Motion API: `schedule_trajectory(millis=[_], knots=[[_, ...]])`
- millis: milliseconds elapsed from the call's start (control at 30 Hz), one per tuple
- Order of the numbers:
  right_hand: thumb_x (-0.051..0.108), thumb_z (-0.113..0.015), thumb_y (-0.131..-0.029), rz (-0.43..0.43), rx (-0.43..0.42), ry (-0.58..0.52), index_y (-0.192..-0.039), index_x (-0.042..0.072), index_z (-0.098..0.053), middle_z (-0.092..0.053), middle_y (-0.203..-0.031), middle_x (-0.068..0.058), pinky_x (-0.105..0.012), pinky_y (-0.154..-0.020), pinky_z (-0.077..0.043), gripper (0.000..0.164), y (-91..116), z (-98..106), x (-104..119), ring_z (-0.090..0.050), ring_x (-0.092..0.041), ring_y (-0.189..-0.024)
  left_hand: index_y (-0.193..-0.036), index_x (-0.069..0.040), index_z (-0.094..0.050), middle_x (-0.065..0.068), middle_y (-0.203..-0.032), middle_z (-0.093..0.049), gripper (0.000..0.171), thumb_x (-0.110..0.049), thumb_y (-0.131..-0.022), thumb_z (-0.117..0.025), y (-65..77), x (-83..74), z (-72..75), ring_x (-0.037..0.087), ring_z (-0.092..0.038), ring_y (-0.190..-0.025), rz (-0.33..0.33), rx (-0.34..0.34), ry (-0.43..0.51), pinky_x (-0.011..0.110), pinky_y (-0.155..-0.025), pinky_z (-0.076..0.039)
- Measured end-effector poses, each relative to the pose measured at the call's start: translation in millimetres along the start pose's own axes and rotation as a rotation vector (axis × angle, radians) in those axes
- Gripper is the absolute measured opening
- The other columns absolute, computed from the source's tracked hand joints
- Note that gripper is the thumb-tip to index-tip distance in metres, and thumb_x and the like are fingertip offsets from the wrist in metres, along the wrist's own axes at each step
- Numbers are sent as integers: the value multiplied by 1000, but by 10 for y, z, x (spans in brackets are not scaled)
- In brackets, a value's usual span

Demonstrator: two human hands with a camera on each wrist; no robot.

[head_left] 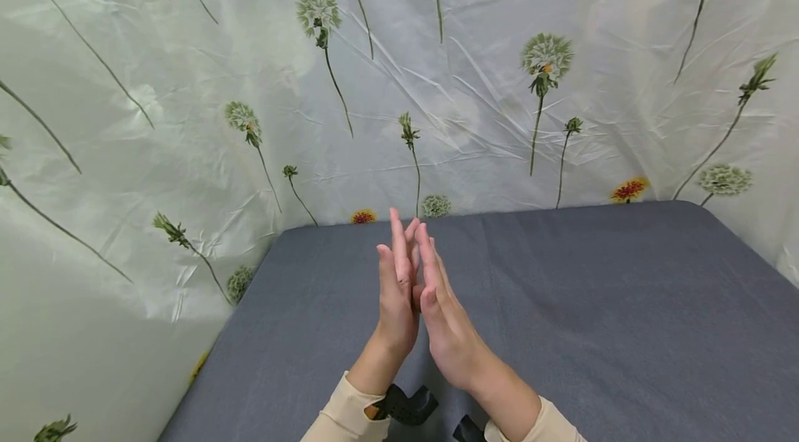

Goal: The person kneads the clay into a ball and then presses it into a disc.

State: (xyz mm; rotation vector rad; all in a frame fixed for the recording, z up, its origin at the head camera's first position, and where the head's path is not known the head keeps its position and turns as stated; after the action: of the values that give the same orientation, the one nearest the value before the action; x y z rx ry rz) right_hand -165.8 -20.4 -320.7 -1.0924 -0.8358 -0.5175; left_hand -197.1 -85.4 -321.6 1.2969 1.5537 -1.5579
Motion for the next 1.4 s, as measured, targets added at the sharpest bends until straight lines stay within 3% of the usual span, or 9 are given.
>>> schedule_trajectory(millis=[167,433,533,633,700,767,1067,1200,1400], knots=[[54,-8,-117,67,-41,61,-175,28,2,2,-183,3,-80,-124,2,65,-14,100,106,8,-30,-170,-170,-36,22,-7,-182,5,82,-79,-104,-1,23,93,-147,22,2,-170,41,102,105,59,-135,3],[58,-8,-115,24,-114,38,-174,30,4,0,-183,0,-74,-126,-5,66,-80,328,-5,-4,-27,-169,-169,-31,25,-2,-183,5,80,-75,-107,0,121,82,-385,23,5,-170,50,163,80,63,-133,3],[59,-6,-115,-26,-94,8,-174,31,6,3,-183,1,-67,-123,-24,67,-89,324,-87,-9,-31,-166,-170,-31,23,0,-183,0,82,-76,-105,1,122,26,-363,25,3,-169,31,137,45,64,-132,-2],[57,-7,-115,-70,-67,-18,-174,31,6,5,-183,3,-69,-123,-25,65,-93,266,-155,-8,-33,-167,-169,-32,23,1,-182,1,84,-80,-103,2,102,-40,-279,25,6,-170,6,104,0,67,-131,-2],[56,-7,-116,-91,-45,-40,-174,33,7,5,-183,4,-72,-124,-24,64,-86,203,-190,-6,-32,-167,-169,-32,24,2,-182,4,87,-82,-102,2,82,-93,-205,26,10,-169,-23,80,-30,69,-131,2],[54,-10,-117,-96,-15,-72,-174,31,6,6,-183,2,-81,-124,-7,64,-70,122,-200,6,-32,-169,-169,-32,25,3,-182,5,89,-84,-101,1,60,-143,-119,26,12,-169,-53,51,-56,70,-130,7],[48,-15,-119,-108,85,-10,-173,37,7,8,-182,5,-84,-122,-1,60,43,-177,-202,11,-33,-169,-168,-40,23,0,-182,1,93,-91,-96,-6,-42,-132,157,26,5,-170,-46,-45,-57,65,-134,-1],[48,-16,-119,-68,40,26,-174,33,3,5,-183,7,-84,-122,-1,60,50,-140,-128,11,-31,-169,-169,-40,21,3,-182,-1,90,-89,-98,-6,-43,13,132,29,1,-170,-1,-30,-4,63,-135,-6],[47,-14,-119,93,-43,86,-175,17,-5,-5,-183,-1,-73,-129,-4,64,-9,14,65,1,-26,-170,-171,-29,19,4,-183,-1,87,-79,-104,-2,22,191,-77,27,0,-170,46,88,33,62,-135,1]])
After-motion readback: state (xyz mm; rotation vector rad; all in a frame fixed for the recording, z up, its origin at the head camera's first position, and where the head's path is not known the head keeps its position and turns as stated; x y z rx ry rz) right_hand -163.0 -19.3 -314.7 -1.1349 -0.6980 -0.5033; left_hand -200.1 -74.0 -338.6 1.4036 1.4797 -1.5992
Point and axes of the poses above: each hand's wrist, its own y-axis away from the middle knuckle, its own z-axis out of the back of the hand, x = y × z, the point moved 8 cm from there along -y, towards the middle knuckle
